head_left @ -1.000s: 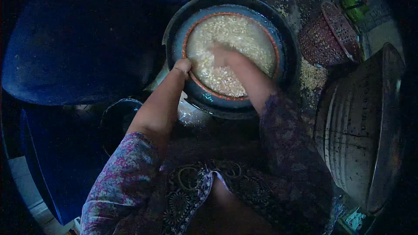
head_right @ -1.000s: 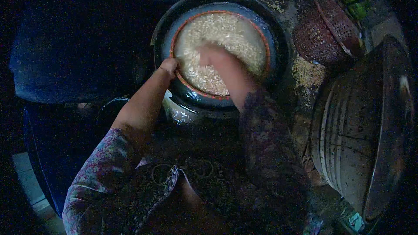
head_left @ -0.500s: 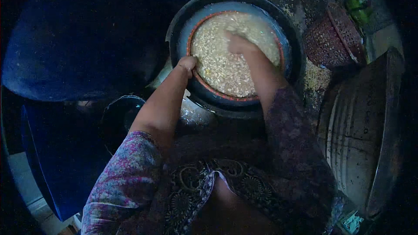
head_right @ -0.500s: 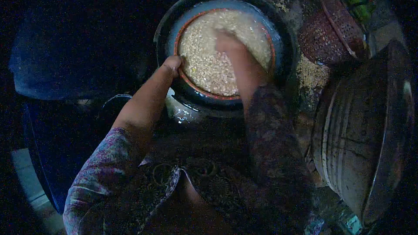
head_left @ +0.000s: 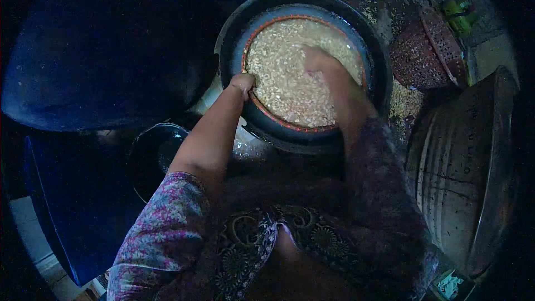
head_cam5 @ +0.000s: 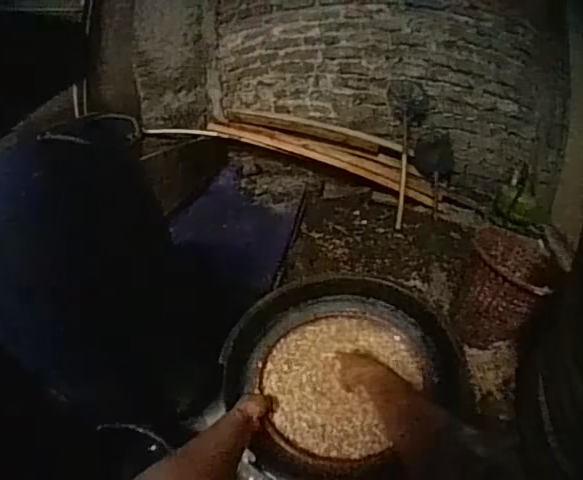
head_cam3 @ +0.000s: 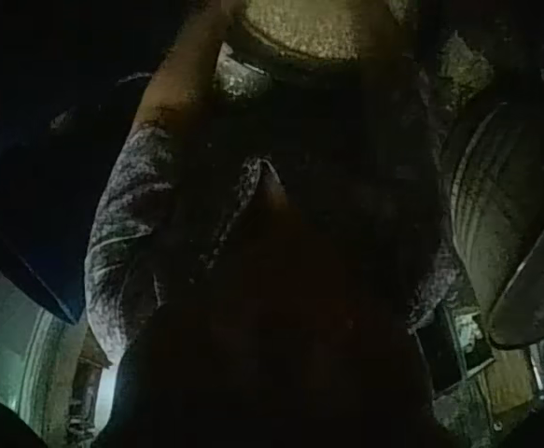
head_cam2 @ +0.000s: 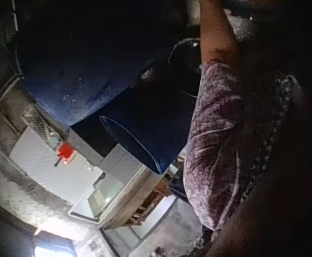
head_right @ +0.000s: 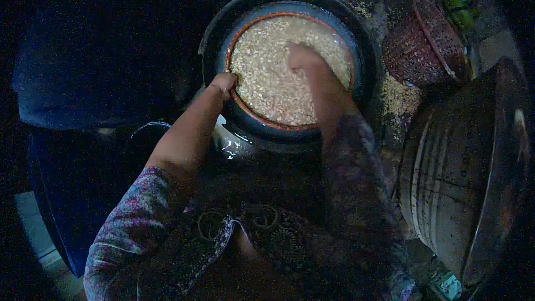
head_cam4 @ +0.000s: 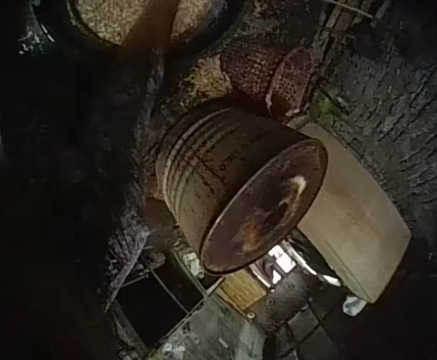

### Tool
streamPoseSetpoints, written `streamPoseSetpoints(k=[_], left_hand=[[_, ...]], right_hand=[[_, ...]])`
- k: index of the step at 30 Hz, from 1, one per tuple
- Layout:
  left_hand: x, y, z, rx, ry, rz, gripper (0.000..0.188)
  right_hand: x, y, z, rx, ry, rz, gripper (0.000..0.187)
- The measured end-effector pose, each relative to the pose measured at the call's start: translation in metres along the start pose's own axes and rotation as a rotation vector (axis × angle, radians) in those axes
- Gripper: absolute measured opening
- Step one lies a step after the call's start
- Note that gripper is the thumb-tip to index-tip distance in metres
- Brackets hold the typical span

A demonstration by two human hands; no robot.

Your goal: The person places a tray of soybeans into a basin of water, washes the beans by hand, and then picks through the tray of beans by hand.

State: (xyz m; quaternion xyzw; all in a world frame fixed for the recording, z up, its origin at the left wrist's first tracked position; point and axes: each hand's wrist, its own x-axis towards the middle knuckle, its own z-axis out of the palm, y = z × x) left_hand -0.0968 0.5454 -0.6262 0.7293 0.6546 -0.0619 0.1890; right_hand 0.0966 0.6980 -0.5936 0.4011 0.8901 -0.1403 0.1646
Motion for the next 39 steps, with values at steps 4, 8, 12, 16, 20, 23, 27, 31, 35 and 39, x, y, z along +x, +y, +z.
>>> streamPoseSetpoints(k=[4, 8, 12, 16, 20, 23, 27, 31, 35, 39], left_hand=[[0.017, -0.047, 0.057, -0.316, -0.021, -0.182, 0.029], [0.016, -0.006, 0.02, -0.256, -0.05, -0.272, 0.027], [0.0, 0.004, 0.017, -0.746, 0.177, -0.69, 0.017], [-0.004, 0.055, -0.027, -0.565, 0.495, -0.809, 0.019], [-0.011, 0.007, -0.03, -0.518, 0.202, -0.592, 0.034], [-0.014, 0.017, -0.036, -0.248, 0.152, -0.647, 0.031], [-0.026, 0.049, -0.077, 0.082, 0.063, -0.458, 0.027], [-0.029, 0.04, -0.078, -0.029, 0.089, -0.618, 0.029], [-0.023, 0.047, -0.055, -0.125, 0.219, -0.659, 0.028], [-0.041, 0.036, -0.058, -0.221, 0.24, -0.688, 0.026]], right_hand=[[0.004, -0.069, -0.001, -0.074, -0.113, -0.102, 0.03], [-0.038, -0.019, -0.005, 0.1, 0.023, -0.323, 0.028], [-0.066, 0.092, 0.005, 0.436, 0.673, 0.087, 0.024], [-0.045, 0.164, 0.072, 0.019, 0.219, 0.463, 0.021], [-0.036, 0.12, 0.083, -0.366, 0.262, 0.225, 0.02], [-0.068, 0.096, 0.048, -0.163, 0.409, 0.28, 0.019], [-0.075, 0.122, 0.039, 0.323, 0.516, 0.48, 0.017], [-0.07, 0.095, 0.052, 0.181, 0.491, 0.332, 0.022], [-0.094, 0.089, 0.022, 0.324, 0.489, 0.645, 0.018], [-0.101, 0.088, 0.023, 0.548, 0.574, 0.442, 0.016]])
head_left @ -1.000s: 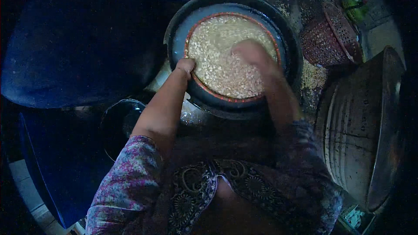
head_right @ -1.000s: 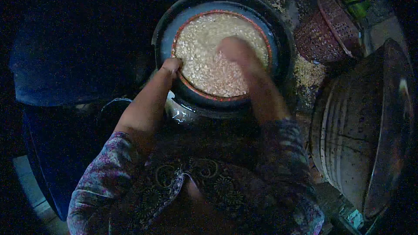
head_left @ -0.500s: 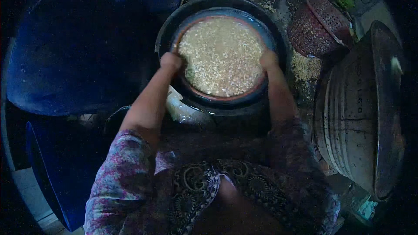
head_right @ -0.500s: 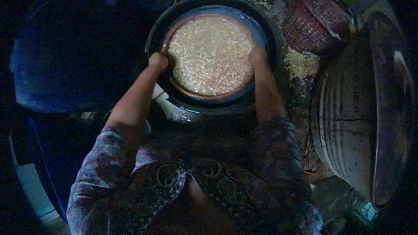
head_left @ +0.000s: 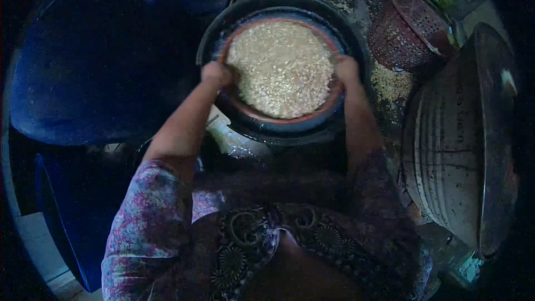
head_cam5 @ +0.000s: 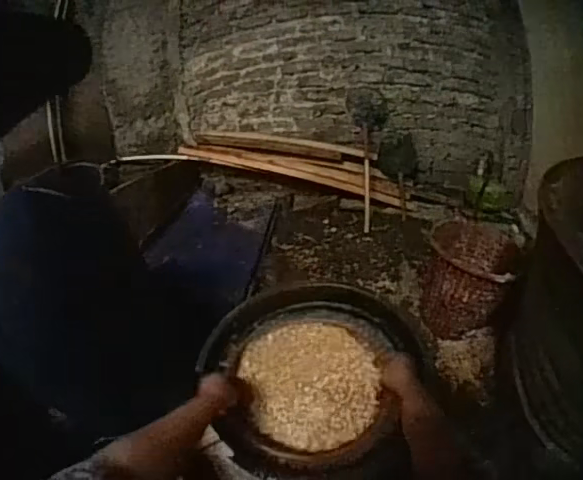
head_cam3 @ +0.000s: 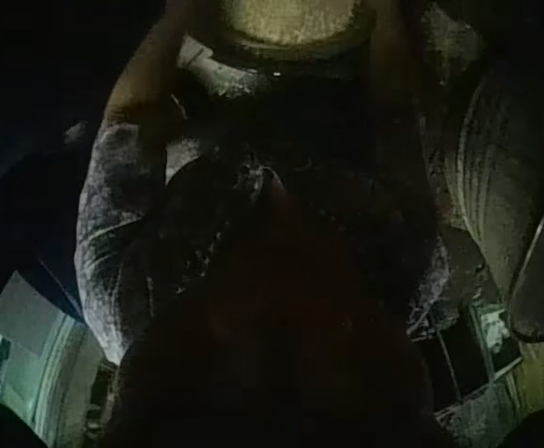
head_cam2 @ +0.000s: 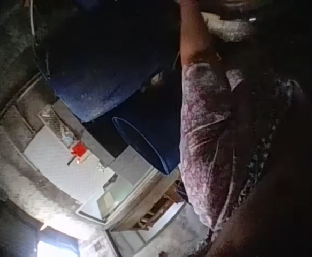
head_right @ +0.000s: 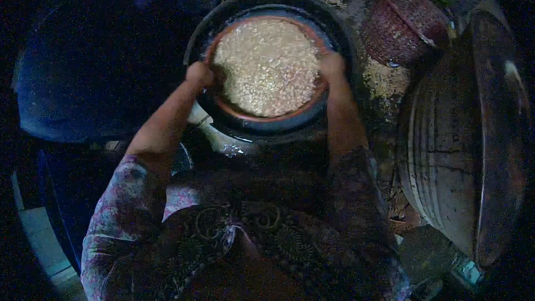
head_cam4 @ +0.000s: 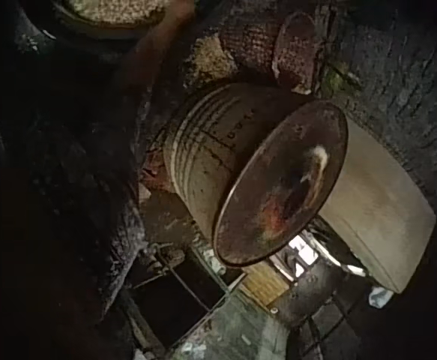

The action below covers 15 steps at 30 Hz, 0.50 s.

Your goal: The person places a tray of soybeans into a basin of water, washes the beans by hand, and then picks through the tray of beans by hand.

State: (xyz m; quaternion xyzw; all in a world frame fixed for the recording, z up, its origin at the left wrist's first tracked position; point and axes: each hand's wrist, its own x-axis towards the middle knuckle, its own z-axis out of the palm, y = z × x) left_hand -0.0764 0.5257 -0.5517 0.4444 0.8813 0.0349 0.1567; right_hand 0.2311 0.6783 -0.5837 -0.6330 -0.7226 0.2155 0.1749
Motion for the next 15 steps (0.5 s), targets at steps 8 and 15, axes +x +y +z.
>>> streamPoseSetpoints(k=[8, 15], left_hand=[[-0.009, 0.005, 0.023, 0.07, 0.161, 0.042, 0.024], [-0.013, 0.0, 0.008, -0.074, -0.025, -0.072, 0.029]], right_hand=[[-0.001, -0.011, -0.003, -0.153, 0.003, 0.076, 0.021], [0.007, 0.004, 0.024, -0.407, -0.03, 0.001, 0.02]])
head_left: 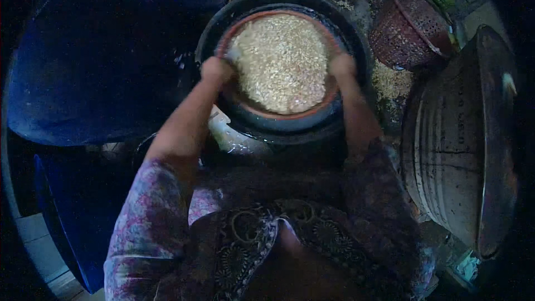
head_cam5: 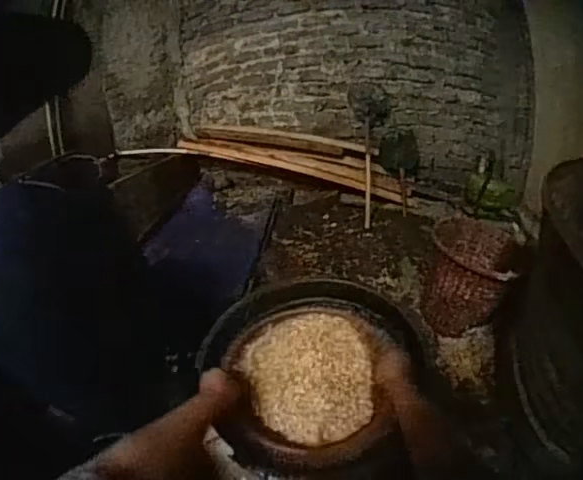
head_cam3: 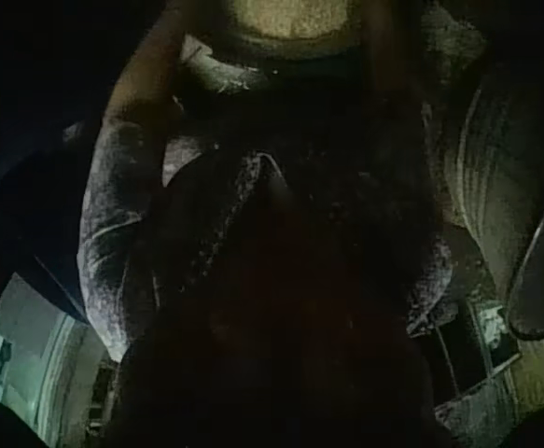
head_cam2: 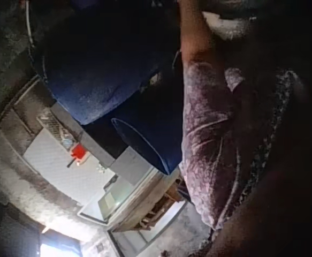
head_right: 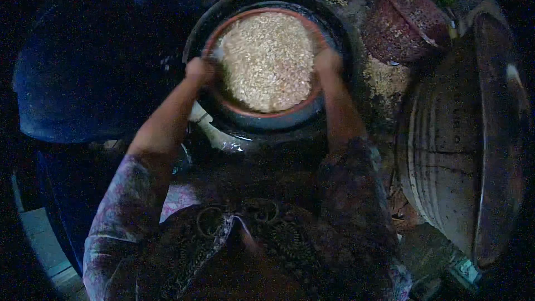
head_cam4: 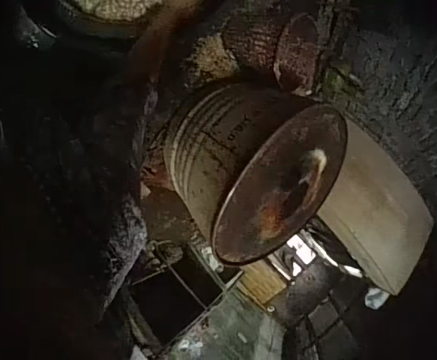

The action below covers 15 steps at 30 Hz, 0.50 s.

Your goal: The person places a tray of soybeans into a basin of water, washes the beans by hand, and then picks through the tray of beans by hand.

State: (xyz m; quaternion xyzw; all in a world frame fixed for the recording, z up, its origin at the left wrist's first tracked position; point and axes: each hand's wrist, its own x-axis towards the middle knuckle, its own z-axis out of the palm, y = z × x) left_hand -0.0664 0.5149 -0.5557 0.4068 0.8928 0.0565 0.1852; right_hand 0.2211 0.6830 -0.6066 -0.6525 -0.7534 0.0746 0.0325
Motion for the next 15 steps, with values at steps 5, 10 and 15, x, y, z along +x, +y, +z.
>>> streamPoseSetpoints(k=[5, 10, 15], left_hand=[[-0.012, 0.01, -0.001, 0.124, 0.121, 0.049, 0.027], [-0.023, 0.018, 0.022, -0.006, 0.177, 0.014, 0.02], [0.01, -0.027, 0.084, -0.769, 0.413, -0.174, 0.026]], right_hand=[[0.002, 0.013, 0.016, 0.12, 0.082, -0.058, 0.02], [0.0, 0.023, 0.004, 0.168, 0.152, -0.093, 0.021], [-0.012, -0.001, -0.006, 0.226, 0.178, -0.009, 0.03]])
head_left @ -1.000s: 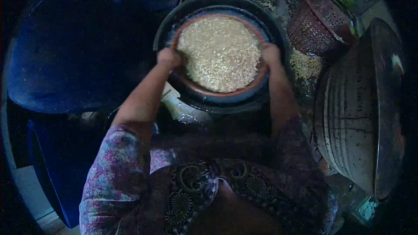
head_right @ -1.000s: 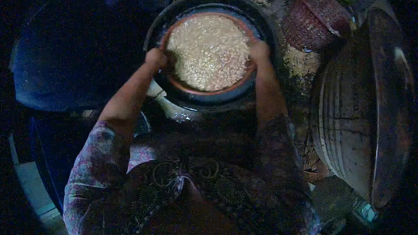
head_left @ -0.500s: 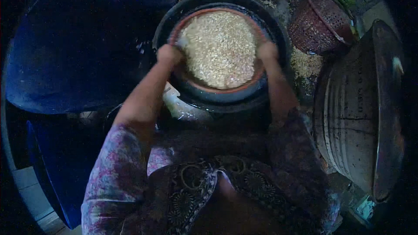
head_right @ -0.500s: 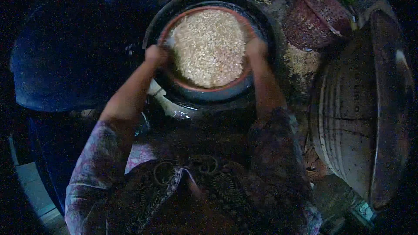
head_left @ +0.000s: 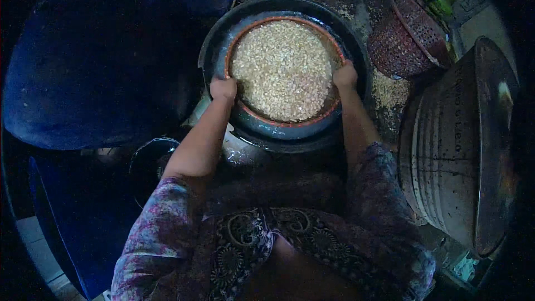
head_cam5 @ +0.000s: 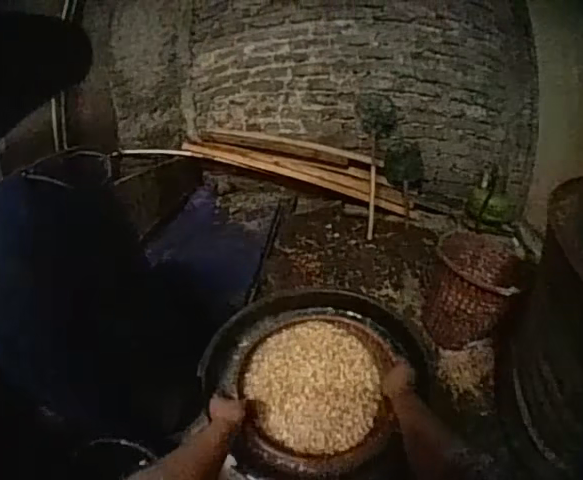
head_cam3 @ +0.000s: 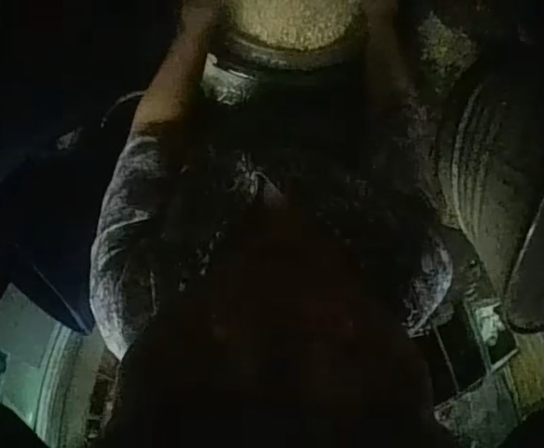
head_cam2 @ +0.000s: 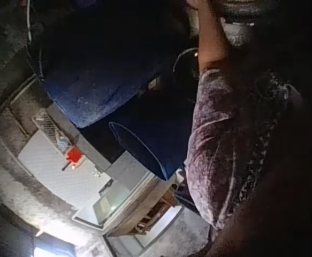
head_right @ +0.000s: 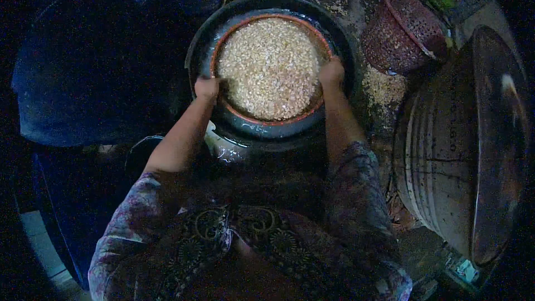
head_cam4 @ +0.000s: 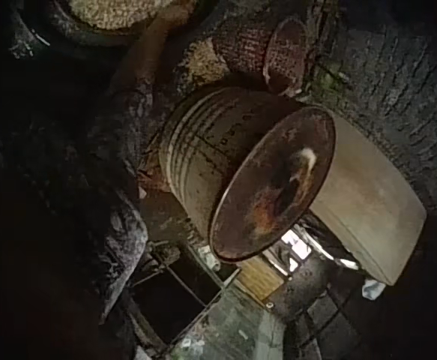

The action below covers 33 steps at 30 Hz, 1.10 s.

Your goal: The person places a tray of soybeans into a basin of water, washes the beans by hand, and then picks through the tray of beans by hand.

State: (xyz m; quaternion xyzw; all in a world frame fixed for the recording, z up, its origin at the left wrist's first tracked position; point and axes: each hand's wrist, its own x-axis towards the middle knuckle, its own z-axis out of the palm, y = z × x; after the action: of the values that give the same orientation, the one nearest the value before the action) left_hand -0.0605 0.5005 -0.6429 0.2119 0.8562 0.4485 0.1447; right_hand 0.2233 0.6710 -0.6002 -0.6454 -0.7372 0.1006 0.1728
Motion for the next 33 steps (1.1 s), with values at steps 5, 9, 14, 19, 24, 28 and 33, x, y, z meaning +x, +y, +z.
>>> streamPoseSetpoints(k=[5, 9, 14, 19, 24, 28, 33], left_hand=[[0.005, -0.009, 0.017, -0.162, -0.606, -0.394, 0.026], [-0.007, 0.002, 0.01, -0.159, -0.571, -0.404, 0.026], [0.008, -0.016, 0.018, -0.174, -0.535, -0.429, 0.027], [0.003, -0.017, 0.023, -0.042, -0.62, -0.287, 0.024], [0.005, 0.011, -0.008, 1.028, -0.981, 0.821, 0.018], [-0.001, 0.003, 0.012, 0.286, -0.733, -0.152, 0.021], [0.014, -0.027, 0.02, 0.586, -0.767, 0.233, 0.021]], right_hand=[[-0.02, -0.061, 0.013, -0.158, -0.034, -0.318, 0.057], [-0.038, -0.129, 0.028, 0.131, -0.445, -0.221, 0.069], [-0.069, -0.122, 0.01, -0.351, -0.699, -0.747, 0.075], [-0.021, -0.057, 0.02, -0.405, -0.548, -0.732, 0.082], [0.025, -0.12, 0.037, -0.159, -0.624, -0.44, 0.08], [-0.017, -0.165, 0.031, -0.322, -0.822, -0.672, 0.069], [-0.06, -0.107, 0.027, -0.338, -0.614, -1.01, 0.063]])
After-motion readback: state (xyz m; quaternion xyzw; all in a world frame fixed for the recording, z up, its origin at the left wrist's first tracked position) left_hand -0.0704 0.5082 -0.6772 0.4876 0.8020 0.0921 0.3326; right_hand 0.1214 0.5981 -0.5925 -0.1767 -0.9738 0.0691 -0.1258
